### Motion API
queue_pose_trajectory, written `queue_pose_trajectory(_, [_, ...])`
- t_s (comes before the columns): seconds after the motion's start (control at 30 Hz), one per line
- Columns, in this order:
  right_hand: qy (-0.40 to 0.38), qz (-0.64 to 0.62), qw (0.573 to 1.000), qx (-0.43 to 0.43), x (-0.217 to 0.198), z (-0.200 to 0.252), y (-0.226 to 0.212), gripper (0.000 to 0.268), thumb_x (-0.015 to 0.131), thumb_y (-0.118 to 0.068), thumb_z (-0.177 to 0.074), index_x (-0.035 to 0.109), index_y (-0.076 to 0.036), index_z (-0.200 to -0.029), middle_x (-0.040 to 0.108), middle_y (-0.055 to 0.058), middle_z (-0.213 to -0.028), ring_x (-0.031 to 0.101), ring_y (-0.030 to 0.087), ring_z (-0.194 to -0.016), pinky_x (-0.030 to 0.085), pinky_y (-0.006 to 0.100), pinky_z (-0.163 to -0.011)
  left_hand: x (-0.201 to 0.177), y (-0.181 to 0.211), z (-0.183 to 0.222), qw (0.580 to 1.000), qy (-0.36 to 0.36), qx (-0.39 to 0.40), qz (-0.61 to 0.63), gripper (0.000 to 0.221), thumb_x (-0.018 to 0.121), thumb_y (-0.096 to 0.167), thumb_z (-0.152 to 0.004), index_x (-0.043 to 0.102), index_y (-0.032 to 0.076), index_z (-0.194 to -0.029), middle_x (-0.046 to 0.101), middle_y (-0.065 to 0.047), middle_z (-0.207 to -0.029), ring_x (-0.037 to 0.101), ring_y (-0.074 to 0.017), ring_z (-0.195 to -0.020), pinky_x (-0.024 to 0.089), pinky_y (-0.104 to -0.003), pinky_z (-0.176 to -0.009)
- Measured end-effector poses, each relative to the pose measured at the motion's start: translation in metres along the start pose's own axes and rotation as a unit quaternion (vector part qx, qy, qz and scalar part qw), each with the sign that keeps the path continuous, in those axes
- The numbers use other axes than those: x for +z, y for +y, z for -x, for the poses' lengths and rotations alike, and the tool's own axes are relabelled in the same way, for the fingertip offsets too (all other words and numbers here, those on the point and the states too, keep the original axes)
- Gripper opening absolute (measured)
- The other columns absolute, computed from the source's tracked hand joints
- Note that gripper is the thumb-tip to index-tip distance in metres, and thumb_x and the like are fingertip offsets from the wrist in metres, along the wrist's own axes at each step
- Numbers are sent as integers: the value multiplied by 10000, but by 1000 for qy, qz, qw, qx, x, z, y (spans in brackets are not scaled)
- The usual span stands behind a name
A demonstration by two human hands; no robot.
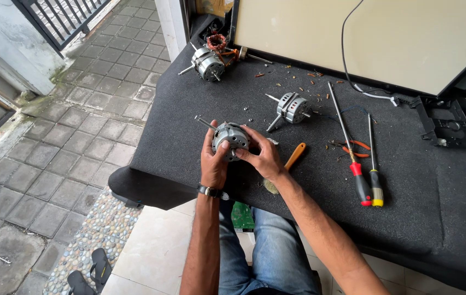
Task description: Cleaning and assembling electric motor components using a brush and screwdriver
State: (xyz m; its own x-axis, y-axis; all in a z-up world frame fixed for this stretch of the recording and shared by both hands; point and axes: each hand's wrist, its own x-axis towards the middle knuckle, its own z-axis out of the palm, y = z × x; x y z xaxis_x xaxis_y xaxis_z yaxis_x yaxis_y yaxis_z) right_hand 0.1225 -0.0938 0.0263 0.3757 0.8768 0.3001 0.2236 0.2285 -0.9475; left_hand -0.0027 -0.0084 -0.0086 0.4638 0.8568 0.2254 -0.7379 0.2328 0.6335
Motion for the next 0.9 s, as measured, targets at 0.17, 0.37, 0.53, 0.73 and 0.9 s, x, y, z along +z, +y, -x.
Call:
queue_pose_trajectory(0.17, [-2, 93, 994, -55, -3, 4, -18, 804, 932, -260, -772, 579, -94, -1475, 672, 191, -1337, 634, 308, -1237, 498, 461, -1061, -15, 21, 8, 995, -39, 15, -92, 926, 851, 51, -751, 371, 42, -1543, 520, -162, -1459, 538, -244, -1293, 481, -370, -1082])
queue_pose_trajectory(0.37, [-53, 129, 987, -76, 4, 5, -26, 813, 942, -258, -743, 589, -72, -1451, 668, 227, -1343, 626, 400, -1251, 490, 515, -1063, -29, 37, 15, 986, -32, 5, -162, 978, 906, -26, -638, 420, 7, -1486, 582, -138, -1297, 575, -226, -1189, 516, -355, -1040])
queue_pose_trajectory(0.53, [-58, 131, 986, -80, -6, -1, -21, 741, 926, -265, -761, 626, -102, -1419, 688, 180, -1331, 621, 358, -1271, 525, 486, -1037, -30, 33, 11, 985, 7, 15, -170, 863, 929, -14, -637, 513, 6, -1393, 634, -149, -1179, 631, -225, -1095, 561, -358, -968])
queue_pose_trajectory(0.73, [39, 63, 997, -29, -44, -7, 7, 318, 723, -210, -994, 690, -51, -1268, 738, 153, -1159, 687, 264, -1137, 587, 390, -933, -46, 25, -10, 994, 73, 34, -72, 710, 880, 44, -761, 526, 25, -1376, 628, -113, -1231, 645, -209, -1118, 578, -338, -957])
queue_pose_trajectory(0.9, [102, 79, 992, -12, -39, -10, 21, 199, 670, -168, -1005, 740, -23, -1123, 772, 162, -971, 758, 213, -892, 626, 312, -766, -40, 19, -30, 998, 62, 12, -4, 641, 852, 63, -808, 540, 35, -1368, 621, -120, -1241, 656, -248, -1102, 617, -375, -915])
